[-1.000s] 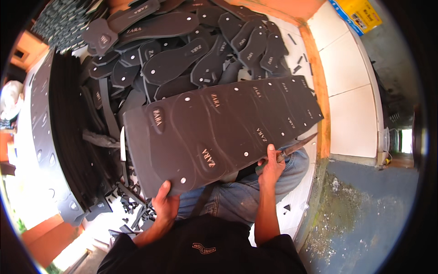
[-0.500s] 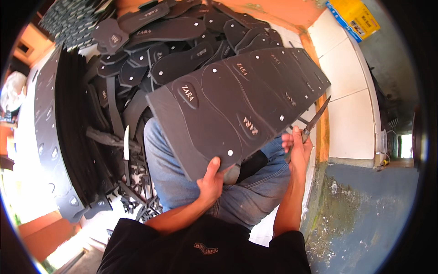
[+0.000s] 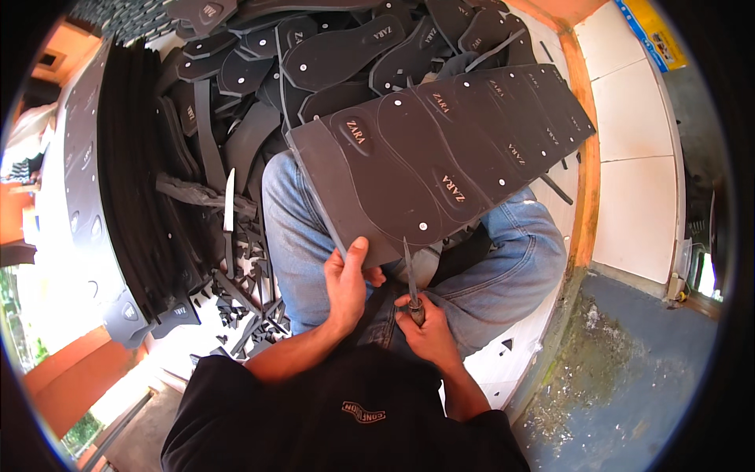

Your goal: The person trims the edges of several black shoe insoles using a knife while sitting on the floor.

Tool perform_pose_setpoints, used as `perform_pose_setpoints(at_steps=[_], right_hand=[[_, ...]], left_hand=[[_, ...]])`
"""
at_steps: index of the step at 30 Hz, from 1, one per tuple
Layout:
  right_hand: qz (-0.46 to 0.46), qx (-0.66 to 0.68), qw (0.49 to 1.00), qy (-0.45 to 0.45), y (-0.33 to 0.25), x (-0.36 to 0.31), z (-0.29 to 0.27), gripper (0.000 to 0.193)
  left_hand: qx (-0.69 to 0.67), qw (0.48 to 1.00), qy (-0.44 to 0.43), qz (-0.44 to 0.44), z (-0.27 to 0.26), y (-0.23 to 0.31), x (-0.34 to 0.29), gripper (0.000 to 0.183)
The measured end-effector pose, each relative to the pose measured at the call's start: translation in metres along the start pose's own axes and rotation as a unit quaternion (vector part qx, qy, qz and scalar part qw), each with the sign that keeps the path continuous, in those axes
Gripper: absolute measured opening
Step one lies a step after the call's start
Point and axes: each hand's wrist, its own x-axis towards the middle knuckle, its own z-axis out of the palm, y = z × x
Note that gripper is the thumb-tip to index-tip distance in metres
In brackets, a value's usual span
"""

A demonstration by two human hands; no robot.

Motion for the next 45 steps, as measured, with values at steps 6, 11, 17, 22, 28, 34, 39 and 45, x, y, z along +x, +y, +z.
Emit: perform_pose_setpoints(at_steps=[6,11,17,22,28,34,39,45], right_hand=[[0.057,-0.034,0.998,-0.009,0.004,-0.006,-0.010,0.011],[0.055,-0.036,0.998,-0.017,0.001,-0.002,-0.014,0.013],[0.057,-0.029,0.997,-0.036,0.006,0.005,-0.014,0.012],[0.031,-0.028,0.999,-0.033,0.011,0.016,-0.011,0.006],[0.049,-0.091,0.994,-0.046,-0.001,0.036,-0.010,0.011],[0.039,-0.125,0.990,-0.045,-0.006,0.055,0.006,0.012],[0.026,-0.118,0.992,-0.031,0.002,0.062,0.021,0.007],[-0.037,-0.049,0.997,0.045,0.013,0.069,0.046,0.012]], left_hand=[[-0.010,0.999,0.022,-0.043,0.012,0.010,-0.007,0.037],[-0.031,0.997,-0.007,-0.067,0.020,0.030,-0.010,0.031],[-0.048,0.994,-0.004,-0.095,0.016,0.030,-0.009,0.028],[-0.075,0.991,-0.034,-0.105,0.013,0.031,-0.010,0.027],[-0.067,0.988,-0.062,-0.121,0.005,0.029,-0.008,0.026],[-0.048,0.987,-0.049,-0.143,-0.001,0.034,-0.011,0.029],[-0.067,0.982,-0.061,-0.166,-0.005,0.034,-0.009,0.029],[-0.093,0.978,-0.070,-0.173,-0.004,0.035,-0.014,0.028]])
